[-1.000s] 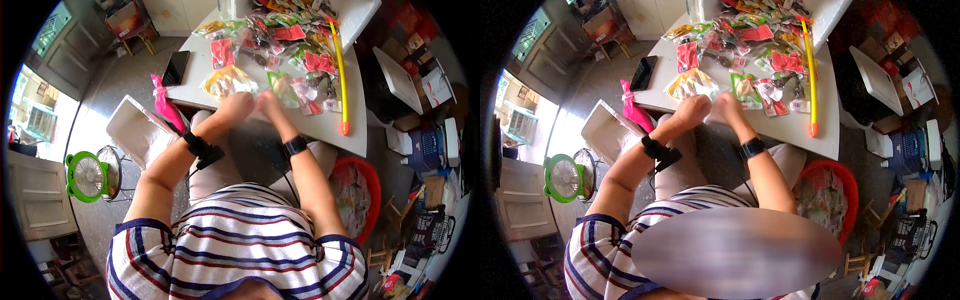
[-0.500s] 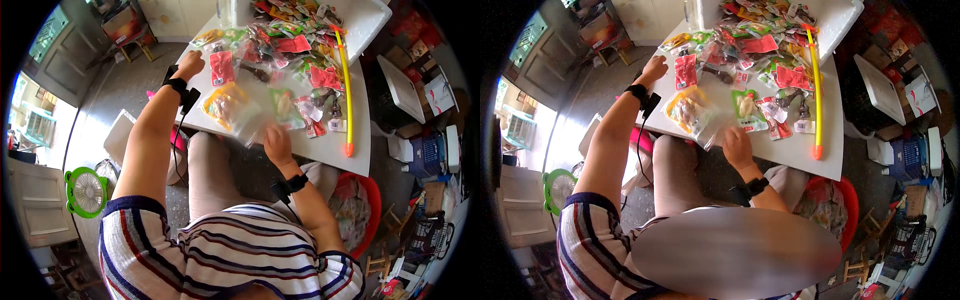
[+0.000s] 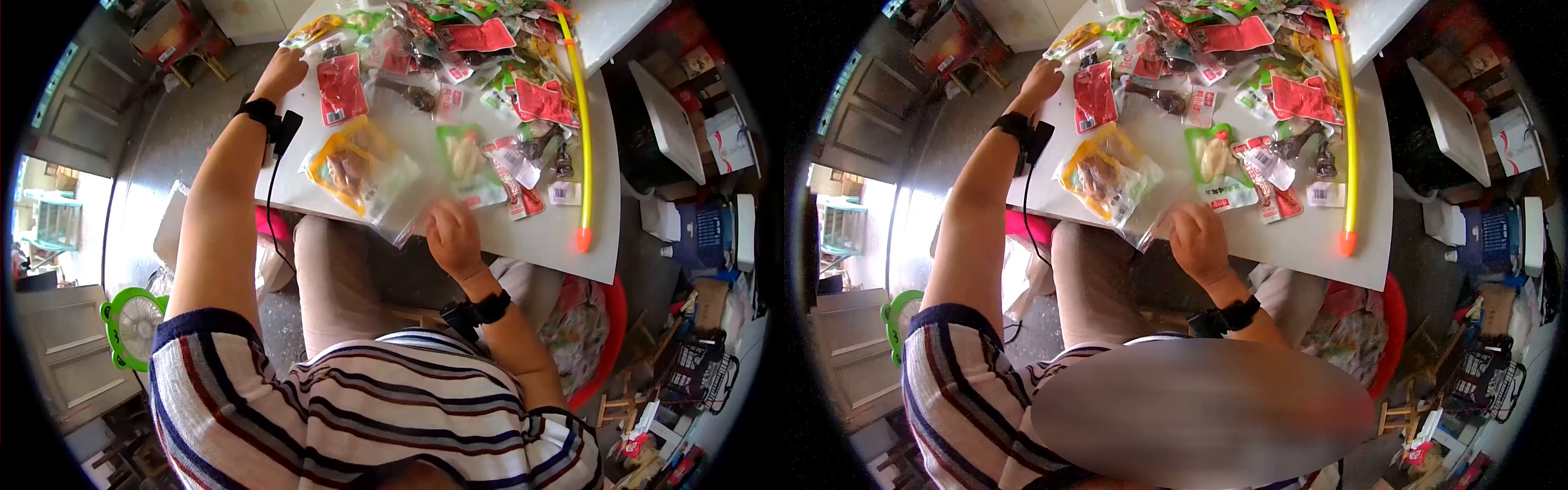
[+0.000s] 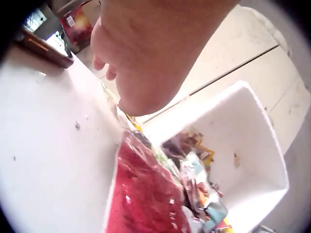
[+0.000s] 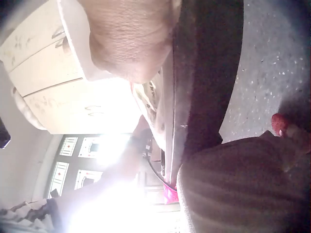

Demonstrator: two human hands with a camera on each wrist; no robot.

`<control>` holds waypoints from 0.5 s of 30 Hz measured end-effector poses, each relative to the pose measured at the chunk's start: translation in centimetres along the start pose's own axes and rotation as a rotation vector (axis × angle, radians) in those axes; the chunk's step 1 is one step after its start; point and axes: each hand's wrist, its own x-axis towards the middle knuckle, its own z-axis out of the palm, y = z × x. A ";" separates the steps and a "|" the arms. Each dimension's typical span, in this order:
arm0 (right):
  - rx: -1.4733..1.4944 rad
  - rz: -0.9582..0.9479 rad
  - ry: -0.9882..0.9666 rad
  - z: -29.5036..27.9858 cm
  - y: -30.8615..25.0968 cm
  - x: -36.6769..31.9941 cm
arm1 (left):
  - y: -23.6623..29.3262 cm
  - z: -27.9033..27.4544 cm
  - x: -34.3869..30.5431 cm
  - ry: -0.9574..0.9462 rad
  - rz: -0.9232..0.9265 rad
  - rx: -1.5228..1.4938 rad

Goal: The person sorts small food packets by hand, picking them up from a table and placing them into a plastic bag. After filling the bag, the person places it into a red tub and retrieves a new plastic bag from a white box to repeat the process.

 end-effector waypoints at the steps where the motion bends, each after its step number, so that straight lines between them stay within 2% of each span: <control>1: 0.002 0.006 -0.023 0.0 0.2 -0.1 | 0.7 -0.4 -0.5 0.040 0.045 -0.041; 4: -0.003 0.005 -0.055 0.1 0.3 -0.6 | 0.1 0.2 -0.8 0.138 0.102 -0.068; 7: -0.013 -0.016 -0.020 0.1 0.1 0.0 | -1.5 0.4 -0.4 0.178 0.015 -0.017; 10: 0.018 0.011 -0.039 -0.5 -0.3 0.4 | -1.4 -0.3 -0.4 0.149 -0.120 -0.022; 15: 0.005 -0.002 -0.012 -0.7 -0.7 1.2 | -3.0 1.7 3.0 0.100 -0.158 0.011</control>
